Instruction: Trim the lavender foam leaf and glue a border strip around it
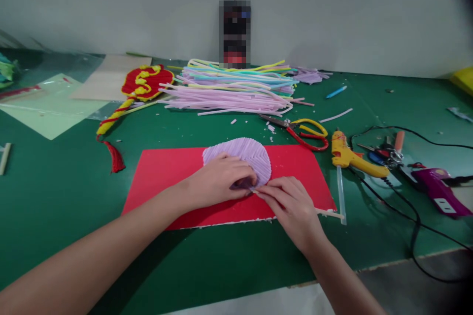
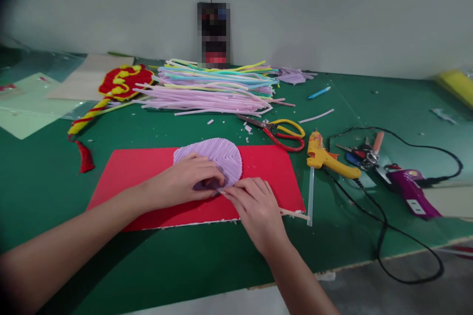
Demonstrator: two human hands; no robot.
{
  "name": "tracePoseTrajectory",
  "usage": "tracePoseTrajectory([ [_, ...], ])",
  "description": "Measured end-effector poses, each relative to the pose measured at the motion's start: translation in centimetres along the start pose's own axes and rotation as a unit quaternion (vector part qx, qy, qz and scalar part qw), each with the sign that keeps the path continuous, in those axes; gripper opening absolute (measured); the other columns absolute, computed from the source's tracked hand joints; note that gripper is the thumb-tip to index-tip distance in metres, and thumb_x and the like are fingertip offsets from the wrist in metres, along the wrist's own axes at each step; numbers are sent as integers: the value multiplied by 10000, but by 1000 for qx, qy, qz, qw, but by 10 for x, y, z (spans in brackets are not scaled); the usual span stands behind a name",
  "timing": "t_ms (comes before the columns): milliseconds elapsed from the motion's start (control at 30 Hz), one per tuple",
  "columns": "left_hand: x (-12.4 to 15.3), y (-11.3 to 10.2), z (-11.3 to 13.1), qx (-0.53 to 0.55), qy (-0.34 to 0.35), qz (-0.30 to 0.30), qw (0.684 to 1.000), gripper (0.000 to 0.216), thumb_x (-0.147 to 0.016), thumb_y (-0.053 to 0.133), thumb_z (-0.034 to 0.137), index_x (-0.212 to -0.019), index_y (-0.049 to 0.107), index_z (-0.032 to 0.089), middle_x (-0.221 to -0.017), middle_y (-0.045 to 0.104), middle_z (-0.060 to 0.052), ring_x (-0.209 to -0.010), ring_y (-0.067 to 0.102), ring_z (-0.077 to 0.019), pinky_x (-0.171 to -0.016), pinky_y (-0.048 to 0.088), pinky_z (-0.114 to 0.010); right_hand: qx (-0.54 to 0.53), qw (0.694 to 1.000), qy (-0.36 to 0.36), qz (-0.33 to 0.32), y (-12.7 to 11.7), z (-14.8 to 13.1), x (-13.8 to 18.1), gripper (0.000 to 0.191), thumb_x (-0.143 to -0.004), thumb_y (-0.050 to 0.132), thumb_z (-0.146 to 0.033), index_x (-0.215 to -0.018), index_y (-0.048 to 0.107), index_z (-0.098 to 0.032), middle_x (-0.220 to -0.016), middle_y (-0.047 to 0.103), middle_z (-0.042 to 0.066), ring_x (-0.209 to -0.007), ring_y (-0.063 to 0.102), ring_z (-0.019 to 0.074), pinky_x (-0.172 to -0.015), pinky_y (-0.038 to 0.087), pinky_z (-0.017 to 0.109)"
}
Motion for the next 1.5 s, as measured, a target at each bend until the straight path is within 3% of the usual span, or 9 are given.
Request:
tracePoseTrajectory([
  [500,-1,4,-6,41,6,16,999,58,-842,559,210,-882,599,224,-936,666,40,-900,581,-144,-781,326,-297,-8,1000,5,14,2,1,-2,99,-853,579,-192,-872,676,-201,-830,643,40,-798,552,170,-726,437,335],
  [633,2,-7,-11,129,-11,6,992,106,-835,550,184,-916,616,201,-958,660,6,-886,584,-129,-763,394,-247,-10,1000,11,15,1,0,-3,110,-855,575,-199,-874,682,-208,-826,635,43,-795,555,172,-723,444,338],
  [733,7,-23,-16,154,-48,30,986,137,-847,515,174,-918,630,197,-984,658,1,-889,588,-118,-759,416,-219,-15,1000,14,15,0,0,-3,118,-856,571,-195,-874,687,-208,-819,632,47,-792,558,175,-719,448,342],
  [900,14,-40,-22,96,-73,7,993,110,-826,542,206,-850,649,214,-909,656,32,-805,582,-106,-674,399,-200,-22,1000,11,13,0,1,-4,125,-859,566,-206,-878,688,-223,-817,634,42,-796,564,178,-721,453,346],
  [1200,15,-32,-21,91,-47,-89,991,72,-795,565,199,-827,629,205,-853,609,16,-769,532,-113,-636,361,-210,-11,1000,3,14,0,1,-3,117,-851,578,-185,-883,689,-203,-824,636,50,-796,562,172,-729,454,340],
  [1333,18,-32,-13,16,-22,-87,996,95,-777,604,283,-840,614,212,-876,578,3,-814,517,-141,-671,354,-241,-13,1000,3,13,1,2,-3,125,-856,571,-204,-889,691,-216,-823,642,48,-793,568,175,-726,457,342],
  [1500,20,-30,-3,-77,-14,-77,994,72,-791,553,218,-834,609,200,-863,580,-13,-805,520,-158,-666,350,-275,-16,1000,0,18,0,2,-3,125,-853,575,-201,-892,692,-220,-822,646,47,-790,569,176,-716,461,343],
])
Point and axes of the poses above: each hand's wrist, its own x-axis away from the middle knuckle, its own y-axis out of the palm, z = x × y, the point moved 3 cm from there along -x, towards the middle knuckle
